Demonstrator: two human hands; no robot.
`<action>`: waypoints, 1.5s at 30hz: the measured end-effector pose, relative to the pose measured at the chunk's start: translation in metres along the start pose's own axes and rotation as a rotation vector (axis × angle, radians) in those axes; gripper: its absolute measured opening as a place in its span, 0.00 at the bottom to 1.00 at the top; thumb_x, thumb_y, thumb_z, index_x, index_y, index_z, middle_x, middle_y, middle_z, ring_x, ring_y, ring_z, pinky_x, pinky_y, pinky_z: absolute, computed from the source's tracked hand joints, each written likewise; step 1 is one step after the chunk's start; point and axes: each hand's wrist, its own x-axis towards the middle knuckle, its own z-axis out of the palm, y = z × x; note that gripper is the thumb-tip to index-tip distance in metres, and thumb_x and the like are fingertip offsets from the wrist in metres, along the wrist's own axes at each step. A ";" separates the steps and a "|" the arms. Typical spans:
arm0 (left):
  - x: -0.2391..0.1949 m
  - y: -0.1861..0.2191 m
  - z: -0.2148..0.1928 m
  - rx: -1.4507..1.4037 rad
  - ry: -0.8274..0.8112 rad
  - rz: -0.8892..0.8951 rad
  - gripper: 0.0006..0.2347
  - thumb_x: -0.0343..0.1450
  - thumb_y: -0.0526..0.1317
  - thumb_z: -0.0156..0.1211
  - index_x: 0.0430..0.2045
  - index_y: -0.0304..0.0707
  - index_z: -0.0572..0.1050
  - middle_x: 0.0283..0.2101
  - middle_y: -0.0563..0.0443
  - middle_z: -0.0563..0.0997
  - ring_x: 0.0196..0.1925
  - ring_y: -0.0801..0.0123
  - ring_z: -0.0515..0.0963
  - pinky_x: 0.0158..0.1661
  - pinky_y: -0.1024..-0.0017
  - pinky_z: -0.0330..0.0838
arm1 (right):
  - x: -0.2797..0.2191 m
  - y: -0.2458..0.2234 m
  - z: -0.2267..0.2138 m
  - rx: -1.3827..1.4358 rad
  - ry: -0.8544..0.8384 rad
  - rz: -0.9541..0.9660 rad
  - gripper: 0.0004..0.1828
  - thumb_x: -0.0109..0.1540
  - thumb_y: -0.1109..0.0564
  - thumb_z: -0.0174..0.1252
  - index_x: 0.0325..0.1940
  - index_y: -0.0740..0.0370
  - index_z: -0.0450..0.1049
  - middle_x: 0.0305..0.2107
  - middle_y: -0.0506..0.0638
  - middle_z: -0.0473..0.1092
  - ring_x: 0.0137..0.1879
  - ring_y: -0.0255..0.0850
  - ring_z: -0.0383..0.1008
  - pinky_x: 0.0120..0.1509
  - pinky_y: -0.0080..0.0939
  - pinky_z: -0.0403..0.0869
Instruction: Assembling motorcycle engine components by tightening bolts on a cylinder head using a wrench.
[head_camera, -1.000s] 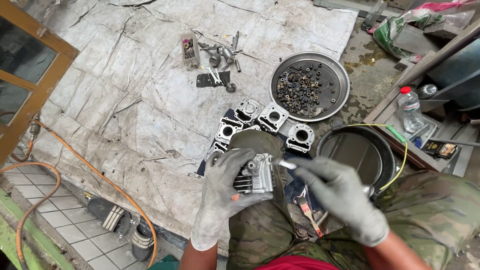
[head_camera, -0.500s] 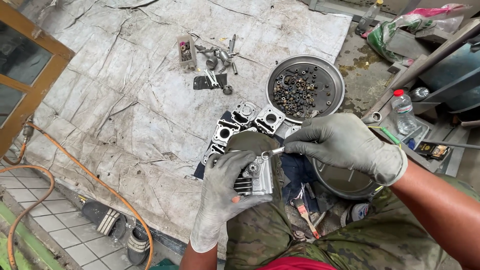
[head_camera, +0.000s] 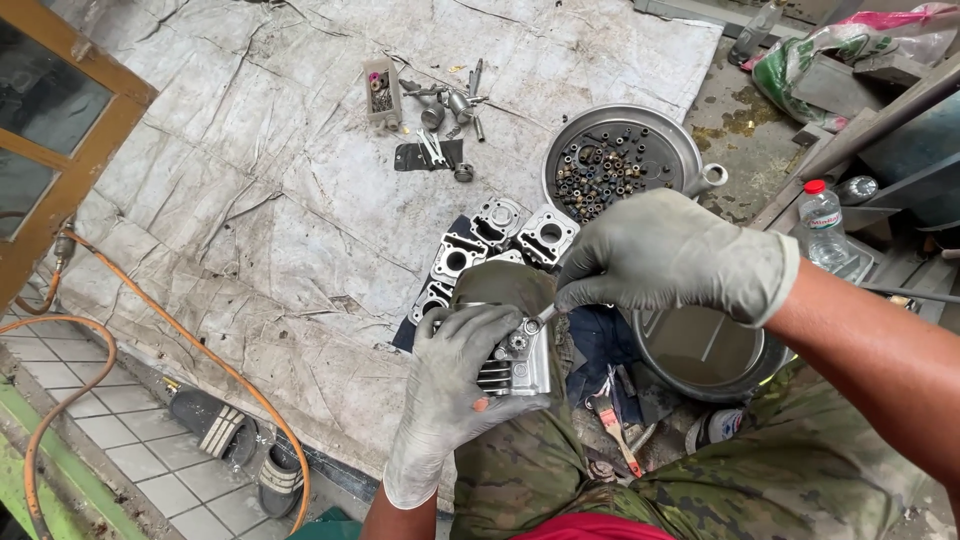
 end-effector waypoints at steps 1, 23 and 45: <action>-0.001 0.000 0.000 -0.023 -0.020 -0.015 0.37 0.52 0.62 0.74 0.53 0.43 0.74 0.58 0.52 0.80 0.61 0.61 0.77 0.66 0.46 0.54 | 0.006 0.002 0.001 -0.020 -0.009 -0.017 0.18 0.60 0.29 0.60 0.43 0.37 0.82 0.30 0.38 0.79 0.35 0.33 0.81 0.45 0.35 0.82; -0.008 -0.015 0.011 -0.055 0.026 -0.007 0.40 0.49 0.63 0.78 0.54 0.46 0.75 0.58 0.55 0.81 0.61 0.64 0.77 0.66 0.46 0.53 | -0.015 -0.014 0.018 0.165 0.017 0.116 0.20 0.61 0.28 0.52 0.48 0.28 0.82 0.34 0.31 0.82 0.33 0.33 0.83 0.45 0.35 0.82; 0.002 -0.007 0.004 -0.038 0.014 -0.012 0.39 0.49 0.62 0.77 0.53 0.44 0.75 0.55 0.51 0.83 0.58 0.61 0.79 0.66 0.46 0.55 | -0.034 -0.011 0.075 0.636 0.065 0.174 0.18 0.64 0.37 0.56 0.42 0.44 0.87 0.10 0.41 0.69 0.12 0.30 0.58 0.18 0.27 0.61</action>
